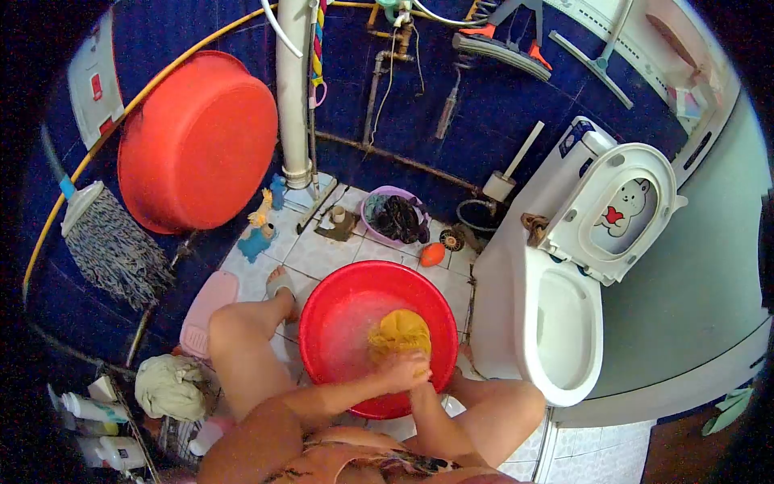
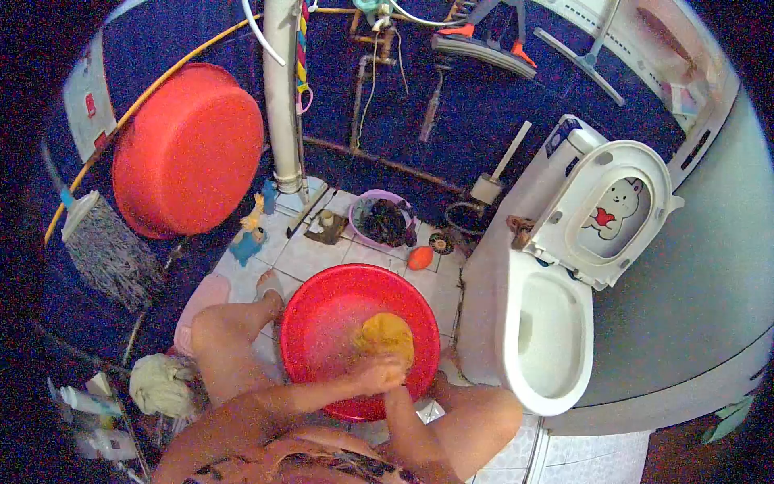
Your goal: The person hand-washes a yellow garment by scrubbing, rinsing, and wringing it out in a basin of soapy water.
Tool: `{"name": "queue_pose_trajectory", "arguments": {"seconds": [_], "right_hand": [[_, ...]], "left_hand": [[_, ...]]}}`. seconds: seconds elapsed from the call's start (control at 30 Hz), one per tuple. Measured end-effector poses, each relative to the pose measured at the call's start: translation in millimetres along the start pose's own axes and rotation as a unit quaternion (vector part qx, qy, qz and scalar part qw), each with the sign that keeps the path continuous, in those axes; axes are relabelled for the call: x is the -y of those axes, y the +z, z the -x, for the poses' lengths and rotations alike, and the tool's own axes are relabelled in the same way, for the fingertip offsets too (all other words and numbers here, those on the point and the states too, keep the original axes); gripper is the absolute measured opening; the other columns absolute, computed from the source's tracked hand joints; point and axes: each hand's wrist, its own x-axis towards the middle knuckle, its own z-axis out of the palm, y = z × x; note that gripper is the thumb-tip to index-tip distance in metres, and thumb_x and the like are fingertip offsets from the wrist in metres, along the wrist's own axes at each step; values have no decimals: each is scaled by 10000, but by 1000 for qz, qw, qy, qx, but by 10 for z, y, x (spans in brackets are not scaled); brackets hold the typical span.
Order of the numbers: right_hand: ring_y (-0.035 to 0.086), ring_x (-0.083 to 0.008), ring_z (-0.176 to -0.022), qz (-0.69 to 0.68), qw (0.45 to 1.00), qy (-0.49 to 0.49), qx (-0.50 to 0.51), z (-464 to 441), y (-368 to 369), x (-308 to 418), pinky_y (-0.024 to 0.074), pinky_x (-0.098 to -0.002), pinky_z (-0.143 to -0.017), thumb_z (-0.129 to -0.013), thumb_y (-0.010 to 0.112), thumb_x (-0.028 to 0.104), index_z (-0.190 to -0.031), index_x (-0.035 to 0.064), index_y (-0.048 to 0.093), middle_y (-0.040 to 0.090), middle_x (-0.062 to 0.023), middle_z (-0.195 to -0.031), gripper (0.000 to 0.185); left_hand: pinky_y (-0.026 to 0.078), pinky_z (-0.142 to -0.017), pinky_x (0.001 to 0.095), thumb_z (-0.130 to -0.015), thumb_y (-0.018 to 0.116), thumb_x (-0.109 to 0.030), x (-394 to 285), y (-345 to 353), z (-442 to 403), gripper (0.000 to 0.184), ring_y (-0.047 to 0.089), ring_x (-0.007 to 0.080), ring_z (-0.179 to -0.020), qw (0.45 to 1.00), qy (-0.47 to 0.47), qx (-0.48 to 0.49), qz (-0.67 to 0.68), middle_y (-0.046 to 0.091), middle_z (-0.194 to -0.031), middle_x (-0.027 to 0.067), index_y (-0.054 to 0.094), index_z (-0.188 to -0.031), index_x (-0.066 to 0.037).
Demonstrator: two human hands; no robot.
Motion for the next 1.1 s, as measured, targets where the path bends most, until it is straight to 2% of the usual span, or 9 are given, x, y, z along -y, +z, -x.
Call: {"name": "queue_pose_trajectory", "arguments": {"seconds": [0.1, 0.17, 0.23, 0.43, 0.63, 0.73, 0.83, 0.9, 1.1], "right_hand": [[536, -254, -939, -5, 995, -21, -95, 122, 524, 213, 462, -393, -796, -777, 472, 187, -1096, 58, 470, 524, -112, -1054, 344], [542, -256, -916, 59, 985, -66, -147, 167, 919, 262, 468, -379, -779, -749, 487, 146, -1072, 62, 481, 531, -124, -1031, 334], [550, -258, -866, 143, 979, -98, -106, 126, 951, 282, 468, -379, -751, -719, 507, 131, -1053, 61, 488, 540, -109, -1011, 342], [447, -256, -951, 265, 914, 170, -254, 138, 597, 96, 433, -358, -744, -721, 550, 303, -1126, 141, 427, 437, -59, -1141, 454], [352, -333, -1068, 249, 896, 152, -334, 98, 469, 14, 452, -409, -699, -730, 561, 398, -1167, 184, 369, 301, -61, -1267, 523], [313, -360, -1107, 266, 882, 129, -366, 112, 573, 64, 432, -467, -750, -734, 529, 490, -1213, 198, 341, 256, -72, -1303, 592], [326, -365, -1114, 240, 907, 176, -298, 172, 575, 81, 389, -506, -817, -727, 477, 578, -1259, 183, 320, 273, -93, -1313, 681], [342, -357, -1125, 199, 918, 207, -275, 152, 456, 120, 351, -526, -860, -721, 447, 614, -1272, 164, 319, 303, -96, -1308, 722], [405, -235, -1129, 130, 990, -60, -12, -258, -1002, 61, 366, -396, -908, -847, 383, 458, -1247, 110, 367, 427, -77, -1227, 530]], "left_hand": [[410, -783, 404, -771, 504, -264, 598, 140, 37, 230, 520, 308, -887, 947, -298, 100, 72, 567, -905, 140, 565, -888, -76], [413, -778, 375, -740, 526, -245, 1106, 70, 148, 224, 523, 297, -847, 962, -241, -2, 131, 563, -858, 129, 563, -879, -73], [406, -778, 390, -733, 535, -240, 1092, -430, 41, 223, 522, 289, -778, 977, -191, 77, -57, 549, -793, 122, 566, -884, -78], [358, -881, 432, -690, 584, -227, 1307, -460, 446, 340, 381, 351, -1056, 878, -402, 38, -258, 407, -1144, 105, 545, -1022, -164], [321, -916, 466, -697, 579, -197, 1514, -50, 964, 388, 299, 402, -1141, 882, -355, 265, -158, 282, -1300, 127, 525, -1077, -253], [377, -865, 442, -682, 588, -120, 1737, 179, 1061, 403, 409, 356, -1063, 927, -315, 192, -76, 408, -1201, 137, 522, -1074, -181], [439, -793, 397, -669, 587, -59, 1604, 134, 854, 402, 525, 290, -942, 944, -273, 115, 145, 540, -1034, 135, 517, -1063, -100], [467, -733, 344, -682, 587, -69, 1375, 321, 792, 353, 576, 224, -828, 802, -378, -40, 461, 590, -892, 112, 514, -1025, -28], [440, -764, 335, -700, 594, -207, -143, -18, 9, 397, 553, 243, -903, 936, -213, 52, 276, 581, -945, 133, 529, -1063, -60]]}}
